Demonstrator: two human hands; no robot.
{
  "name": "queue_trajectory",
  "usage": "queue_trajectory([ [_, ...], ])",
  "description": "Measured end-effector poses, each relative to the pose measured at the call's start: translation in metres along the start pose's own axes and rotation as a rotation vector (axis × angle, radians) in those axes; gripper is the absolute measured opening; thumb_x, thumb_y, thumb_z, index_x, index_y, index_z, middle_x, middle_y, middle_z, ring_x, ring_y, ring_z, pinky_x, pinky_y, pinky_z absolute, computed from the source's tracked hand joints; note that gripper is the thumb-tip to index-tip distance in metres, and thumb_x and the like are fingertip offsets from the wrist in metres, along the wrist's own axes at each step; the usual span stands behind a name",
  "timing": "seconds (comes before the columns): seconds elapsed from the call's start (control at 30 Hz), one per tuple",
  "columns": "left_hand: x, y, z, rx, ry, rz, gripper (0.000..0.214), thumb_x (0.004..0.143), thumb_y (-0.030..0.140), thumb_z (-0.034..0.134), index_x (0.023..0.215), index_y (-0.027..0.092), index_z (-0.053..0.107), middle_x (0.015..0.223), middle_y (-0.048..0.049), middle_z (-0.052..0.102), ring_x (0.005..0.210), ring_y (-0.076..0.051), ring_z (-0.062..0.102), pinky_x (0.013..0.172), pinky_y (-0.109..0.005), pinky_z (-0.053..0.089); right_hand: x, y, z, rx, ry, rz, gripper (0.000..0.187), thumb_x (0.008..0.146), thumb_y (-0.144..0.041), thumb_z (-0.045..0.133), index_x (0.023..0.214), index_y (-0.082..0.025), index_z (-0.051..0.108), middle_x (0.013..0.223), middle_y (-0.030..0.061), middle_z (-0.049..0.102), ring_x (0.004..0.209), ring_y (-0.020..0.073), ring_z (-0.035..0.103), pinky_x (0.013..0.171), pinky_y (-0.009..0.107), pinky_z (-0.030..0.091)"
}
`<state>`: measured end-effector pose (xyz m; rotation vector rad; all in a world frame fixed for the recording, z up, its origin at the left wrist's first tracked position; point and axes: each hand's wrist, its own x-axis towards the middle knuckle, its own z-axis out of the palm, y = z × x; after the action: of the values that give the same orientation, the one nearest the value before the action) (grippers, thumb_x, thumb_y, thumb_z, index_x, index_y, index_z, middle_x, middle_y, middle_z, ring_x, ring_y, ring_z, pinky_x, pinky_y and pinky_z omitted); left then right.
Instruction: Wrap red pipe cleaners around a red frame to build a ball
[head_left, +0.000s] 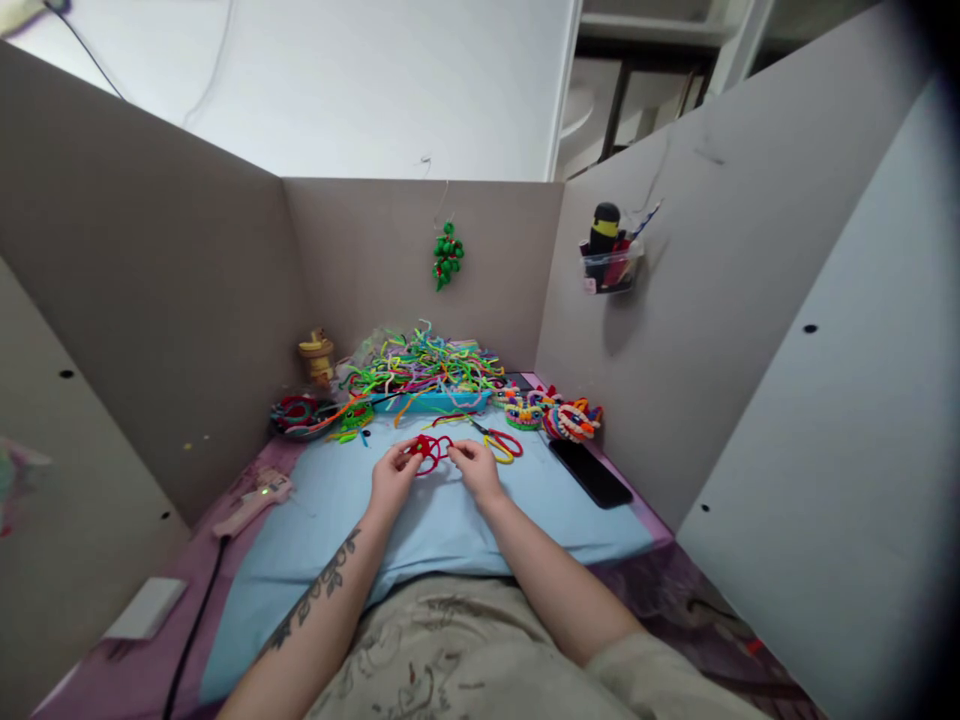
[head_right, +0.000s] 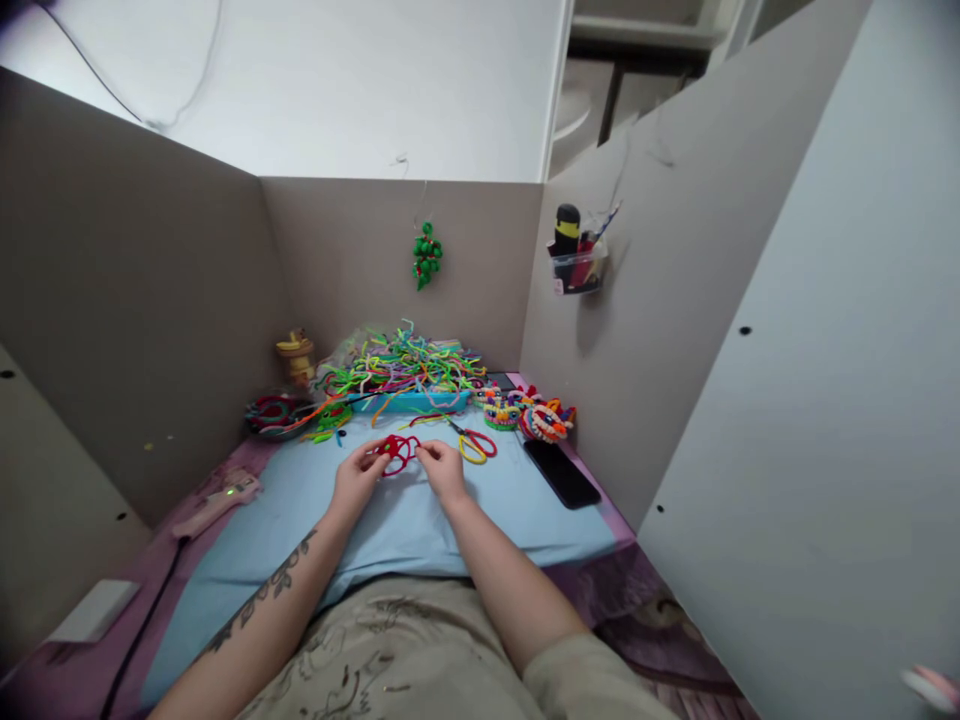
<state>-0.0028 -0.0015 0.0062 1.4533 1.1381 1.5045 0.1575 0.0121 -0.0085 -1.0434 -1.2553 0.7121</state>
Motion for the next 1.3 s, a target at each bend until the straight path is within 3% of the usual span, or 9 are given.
queue_trajectory([
  [0.33, -0.003, 0.003, 0.003, -0.006, -0.157, -0.023, 0.039, 0.069, 0.034, 0.069, 0.102, 0.012, 0.066, 0.064, -0.0034, 0.07, 0.057, -0.016, 0.063, 0.056, -0.026, 0.046, -0.004, -0.002, 0.003, 0.037, -0.055, -0.067, 0.011, 0.071, -0.026, 0.054, 0.078, -0.021, 0.061, 0.07, 0.0007, 0.063, 0.068, 0.0184, 0.057, 0.066, 0.03, 0.046],
  [0.6, -0.001, 0.001, 0.003, -0.016, -0.113, -0.008, 0.04, 0.069, 0.034, 0.069, 0.102, 0.012, 0.066, 0.07, -0.005, 0.073, 0.06, -0.018, 0.065, 0.058, -0.028, 0.05, -0.009, -0.001, 0.008, 0.041, -0.186, -0.099, 0.018, 0.075, -0.022, 0.048, 0.086, -0.02, 0.061, 0.078, 0.0025, 0.066, 0.072, 0.0188, 0.061, 0.07, 0.032, 0.049],
  [0.73, 0.001, -0.001, 0.002, -0.024, -0.065, 0.007, 0.04, 0.068, 0.037, 0.069, 0.101, 0.013, 0.067, 0.077, -0.0072, 0.074, 0.068, -0.021, 0.068, 0.062, -0.03, 0.052, -0.01, 0.001, 0.01, 0.035, -0.232, -0.117, 0.031, 0.075, -0.019, 0.047, 0.104, -0.02, 0.06, 0.095, 0.0053, 0.067, 0.085, 0.019, 0.063, 0.079, 0.033, 0.051],
  [0.93, 0.0, 0.001, 0.003, -0.028, -0.042, 0.02, 0.041, 0.068, 0.039, 0.069, 0.1, 0.014, 0.067, 0.083, -0.0085, 0.074, 0.075, -0.023, 0.069, 0.067, -0.032, 0.054, -0.018, 0.0, 0.015, -0.03, -0.228, -0.141, 0.076, 0.061, -0.018, 0.069, 0.132, -0.023, 0.042, 0.131, 0.0096, 0.052, 0.116, 0.024, 0.052, 0.1, 0.039, 0.04],
  [1.13, -0.003, 0.005, 0.006, -0.031, -0.057, 0.021, 0.038, 0.068, 0.034, 0.069, 0.099, 0.013, 0.067, 0.074, -0.0064, 0.074, 0.065, -0.02, 0.067, 0.062, -0.03, 0.052, -0.018, 0.001, 0.016, -0.092, -0.15, -0.148, 0.058, 0.077, -0.024, 0.058, 0.133, -0.02, 0.042, 0.128, 0.0119, 0.053, 0.115, 0.0235, 0.053, 0.1, 0.04, 0.041],
  [1.3, -0.003, 0.006, 0.006, -0.041, -0.057, 0.012, 0.037, 0.068, 0.034, 0.07, 0.098, 0.013, 0.066, 0.069, -0.0043, 0.072, 0.059, -0.017, 0.065, 0.058, -0.028, 0.05, -0.018, -0.001, 0.016, -0.137, -0.085, -0.207, 0.05, 0.08, -0.022, 0.053, 0.13, -0.021, 0.044, 0.125, 0.0104, 0.054, 0.117, 0.0228, 0.05, 0.1, 0.039, 0.04],
])
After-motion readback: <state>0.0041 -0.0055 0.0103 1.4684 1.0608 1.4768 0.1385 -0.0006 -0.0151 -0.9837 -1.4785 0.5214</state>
